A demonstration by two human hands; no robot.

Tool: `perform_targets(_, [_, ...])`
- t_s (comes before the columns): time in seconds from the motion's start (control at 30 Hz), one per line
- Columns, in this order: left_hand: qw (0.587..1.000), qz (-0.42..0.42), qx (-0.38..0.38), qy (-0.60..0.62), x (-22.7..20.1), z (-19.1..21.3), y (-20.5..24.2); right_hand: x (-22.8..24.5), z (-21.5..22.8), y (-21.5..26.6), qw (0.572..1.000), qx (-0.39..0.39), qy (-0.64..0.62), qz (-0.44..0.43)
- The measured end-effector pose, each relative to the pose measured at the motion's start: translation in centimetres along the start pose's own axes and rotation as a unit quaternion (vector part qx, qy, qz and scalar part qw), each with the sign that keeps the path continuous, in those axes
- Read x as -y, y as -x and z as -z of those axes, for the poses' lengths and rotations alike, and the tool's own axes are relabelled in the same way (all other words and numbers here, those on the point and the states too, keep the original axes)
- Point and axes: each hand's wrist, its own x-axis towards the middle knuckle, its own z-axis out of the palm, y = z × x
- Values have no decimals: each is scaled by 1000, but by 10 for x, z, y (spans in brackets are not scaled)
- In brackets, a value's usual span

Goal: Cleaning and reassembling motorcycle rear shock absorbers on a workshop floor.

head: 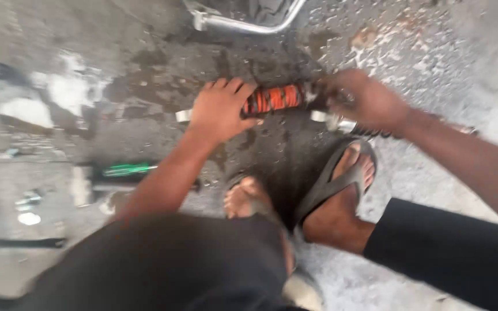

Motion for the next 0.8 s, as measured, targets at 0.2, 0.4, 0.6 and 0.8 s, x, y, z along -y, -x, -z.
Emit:
perform_targets(0.2, [999, -12, -40, 22, 22, 6, -4, -6, -11, -17, 995, -31, 37, 85])
perform_targets(0.4, [992, 22, -57, 112, 46, 39, -22, -7, -6, -22, 994, -69, 65, 57])
perform_targets(0.6, [966, -63, -245, -49, 17, 11, -35, -10, -34, -45, 985, -123, 109, 51])
perform_targets(0.8, [989, 3, -136, -54, 29, 6, -61, -3, -28, -42, 976, -141, 165, -2])
